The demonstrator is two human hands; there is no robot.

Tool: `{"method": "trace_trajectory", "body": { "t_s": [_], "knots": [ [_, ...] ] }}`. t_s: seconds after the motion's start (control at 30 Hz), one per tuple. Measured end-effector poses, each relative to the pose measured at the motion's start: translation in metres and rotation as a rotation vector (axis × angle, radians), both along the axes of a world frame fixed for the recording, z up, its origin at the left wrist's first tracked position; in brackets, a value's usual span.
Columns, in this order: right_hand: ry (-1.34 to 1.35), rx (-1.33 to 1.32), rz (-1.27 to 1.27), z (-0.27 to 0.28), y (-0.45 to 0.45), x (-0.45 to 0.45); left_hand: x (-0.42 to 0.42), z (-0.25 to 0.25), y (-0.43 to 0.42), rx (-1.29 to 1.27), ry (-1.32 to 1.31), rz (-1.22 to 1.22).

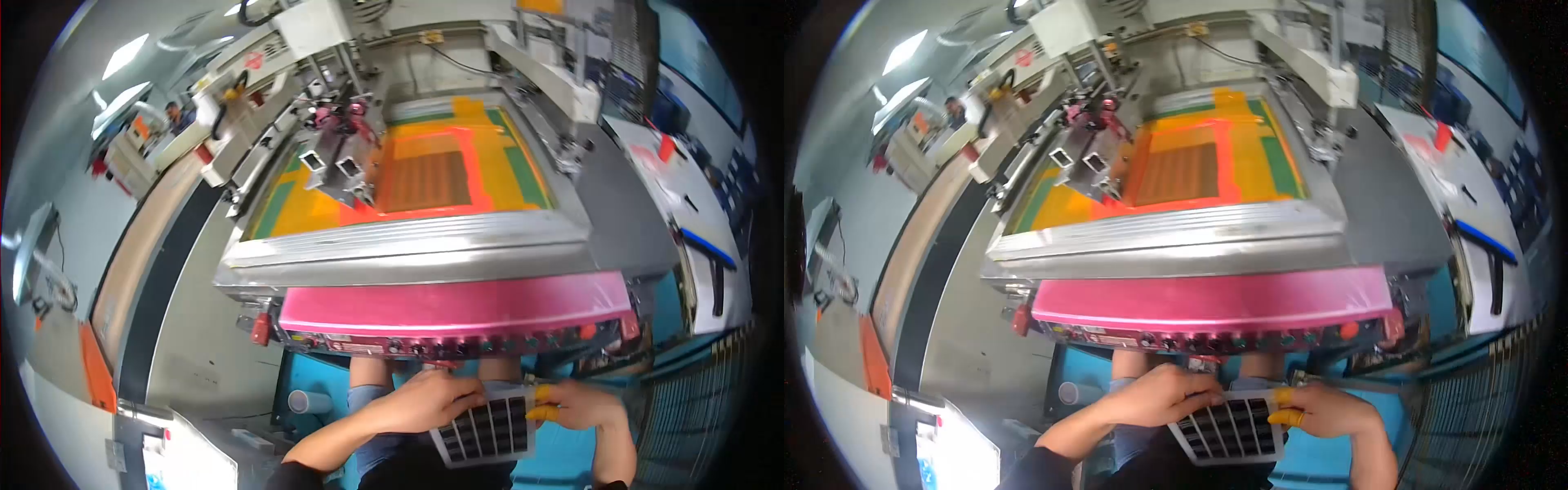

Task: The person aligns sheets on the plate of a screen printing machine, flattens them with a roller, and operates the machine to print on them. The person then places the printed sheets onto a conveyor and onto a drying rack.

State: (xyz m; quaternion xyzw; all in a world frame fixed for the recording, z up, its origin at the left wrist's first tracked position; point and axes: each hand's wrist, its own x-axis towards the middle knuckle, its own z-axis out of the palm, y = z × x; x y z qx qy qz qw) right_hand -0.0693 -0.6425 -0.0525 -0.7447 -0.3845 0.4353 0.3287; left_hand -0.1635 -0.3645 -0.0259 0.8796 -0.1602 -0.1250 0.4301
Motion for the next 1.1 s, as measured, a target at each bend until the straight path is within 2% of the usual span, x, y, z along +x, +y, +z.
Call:
{"method": "trace_trajectory", "body": {
  "t_s": [0.07,0.1,0.17,0.2,0.23,0.27,0.3,0.37,0.4,0.5,0.53,0.63,0.67,0.73,0.8,0.83,0.9,0.93,1.1],
  "knots": [
    [0.061,-0.001,0.040,0.010,0.034,0.010,-0.006,0.010,0.024,-0.044,0.020,0.013],
    [0.093,0.003,0.050,0.015,0.049,0.012,-0.011,0.012,0.035,-0.161,-0.063,0.158],
    [0.141,0.058,-0.090,0.025,0.067,0.016,-0.023,0.006,0.054,-0.397,-0.225,0.437],
    [0.144,0.105,-0.183,0.034,0.071,0.017,-0.032,0.002,0.077,-0.553,-0.044,0.570],
    [0.149,0.153,-0.279,0.042,0.074,0.019,-0.037,0.004,0.102,-0.763,0.055,0.557],
    [0.204,0.225,-0.340,0.048,0.069,0.028,-0.040,0.015,0.119,-0.816,0.106,0.522],
    [0.296,0.384,-0.544,0.047,0.064,0.031,-0.040,0.026,0.132,-0.867,0.163,0.487],
    [0.373,0.506,-0.605,0.063,0.061,0.047,-0.037,0.024,0.148,-0.825,0.032,0.499],
    [0.377,0.439,-0.616,0.064,0.067,0.049,-0.034,0.022,0.154,-0.806,-0.030,0.506],
    [0.382,0.249,-0.599,0.058,0.081,0.055,-0.027,0.034,0.165,-0.845,0.152,0.649],
    [0.386,0.196,-0.567,0.051,0.081,0.055,-0.022,0.035,0.165,-0.786,0.184,0.729],
    [0.435,0.170,-0.499,0.047,0.092,0.067,0.004,0.025,0.199,-0.359,0.096,0.515],
    [0.468,0.179,-0.511,0.051,0.092,0.079,0.021,0.026,0.206,-0.267,0.065,0.535],
    [0.459,0.209,-0.515,0.070,0.094,0.103,0.070,0.038,0.218,-0.237,0.013,0.510],
    [0.453,0.259,-0.536,0.074,0.109,0.122,0.123,0.054,0.231,0.056,-0.005,0.633],
    [0.449,0.280,-0.549,0.073,0.116,0.130,0.147,0.040,0.243,-0.129,-0.073,0.626],
    [0.487,0.366,-0.549,0.070,0.126,0.145,0.205,0.022,0.262,0.174,-0.160,0.761],
    [0.505,0.409,-0.551,0.067,0.128,0.149,0.228,0.017,0.265,0.040,-0.135,0.818],
    [0.516,0.414,-0.588,0.053,0.122,0.159,0.278,0.014,0.263,0.183,-0.138,0.905]
  ]
}}
